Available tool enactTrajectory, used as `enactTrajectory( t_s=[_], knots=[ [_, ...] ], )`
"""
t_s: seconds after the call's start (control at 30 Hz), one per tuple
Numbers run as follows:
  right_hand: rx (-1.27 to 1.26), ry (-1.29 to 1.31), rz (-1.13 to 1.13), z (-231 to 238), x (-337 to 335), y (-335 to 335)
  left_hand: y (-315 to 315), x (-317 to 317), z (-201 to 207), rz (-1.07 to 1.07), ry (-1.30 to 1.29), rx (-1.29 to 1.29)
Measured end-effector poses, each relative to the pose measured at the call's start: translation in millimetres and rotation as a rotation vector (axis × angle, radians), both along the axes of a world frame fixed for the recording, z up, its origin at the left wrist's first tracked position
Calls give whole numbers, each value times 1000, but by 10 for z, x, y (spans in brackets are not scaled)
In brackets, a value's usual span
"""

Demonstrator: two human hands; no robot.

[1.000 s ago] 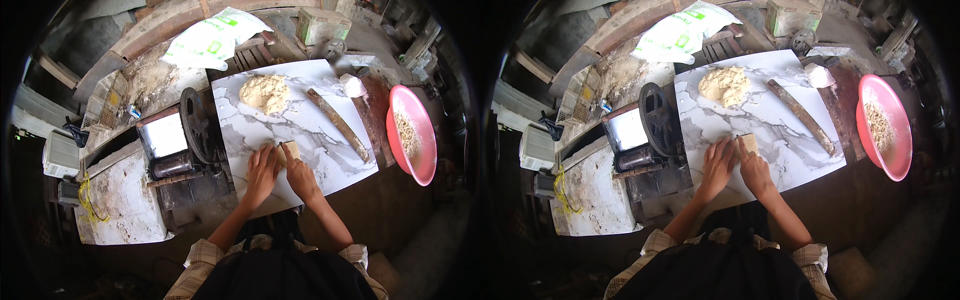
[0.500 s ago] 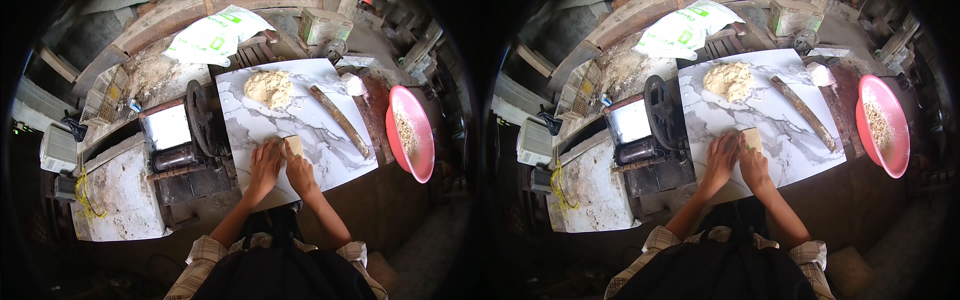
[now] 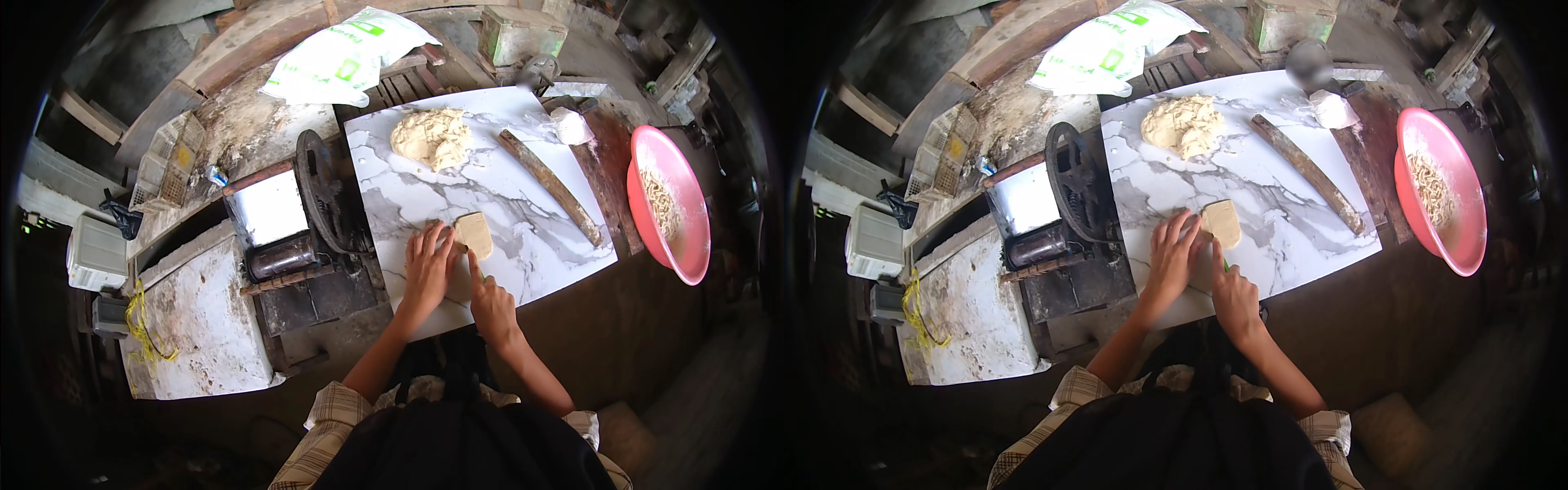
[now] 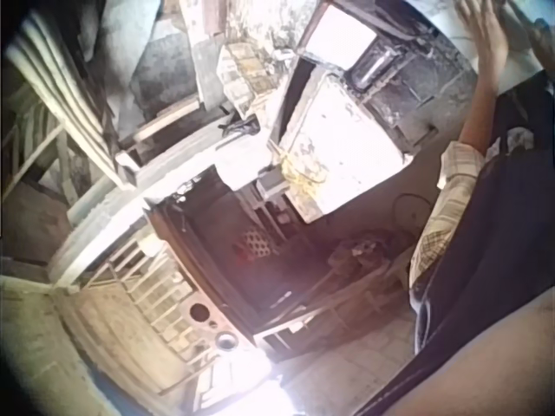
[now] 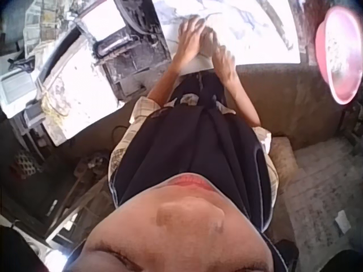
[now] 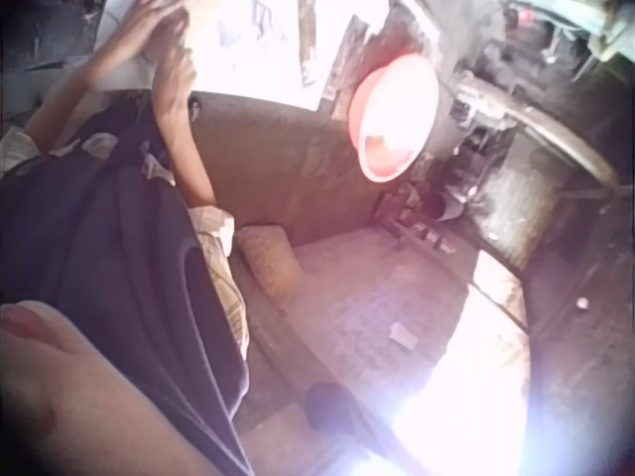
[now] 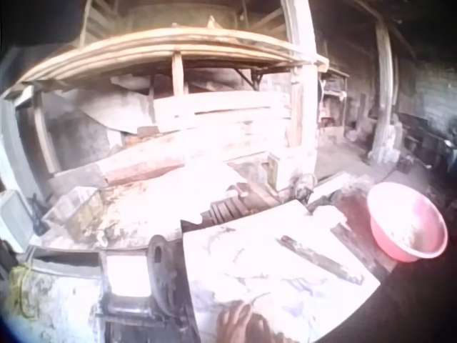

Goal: The person uses a hand-cranked pasta machine to roll dough, then kneads and rolls a piece of dough by hand on a marble surface using a wooden rolling pin before cutting it with a knife.

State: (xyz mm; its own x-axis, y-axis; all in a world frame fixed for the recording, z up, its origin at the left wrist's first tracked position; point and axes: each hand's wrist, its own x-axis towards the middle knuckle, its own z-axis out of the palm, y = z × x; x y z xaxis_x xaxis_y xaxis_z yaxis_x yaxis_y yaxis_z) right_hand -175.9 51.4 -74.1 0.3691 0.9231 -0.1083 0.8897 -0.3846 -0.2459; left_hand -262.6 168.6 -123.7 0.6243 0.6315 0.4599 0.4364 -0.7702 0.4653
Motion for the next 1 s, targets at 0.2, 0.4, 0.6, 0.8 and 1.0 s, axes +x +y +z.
enactTrajectory(
  t_s=[0.2, 0.4, 0.6, 0.8, 1.0],
  knots=[
    [8, -40, 35, 28, -25, -347, 2, 64, 4, 27, -27, -64],
    [299, -83, -110, 71, 515, -265, 114, 204, -55, 184, -19, -185],
    [240, -55, -223, -154, 1186, 157, 148, 362, 21, 216, -31, -292],
    [320, -57, -165, -267, 1438, 349, 141, 470, 114, 156, -209, -374],
    [462, -112, -114, -217, 1453, 461, 765, 725, 498, 88, -523, -468]
  ],
)
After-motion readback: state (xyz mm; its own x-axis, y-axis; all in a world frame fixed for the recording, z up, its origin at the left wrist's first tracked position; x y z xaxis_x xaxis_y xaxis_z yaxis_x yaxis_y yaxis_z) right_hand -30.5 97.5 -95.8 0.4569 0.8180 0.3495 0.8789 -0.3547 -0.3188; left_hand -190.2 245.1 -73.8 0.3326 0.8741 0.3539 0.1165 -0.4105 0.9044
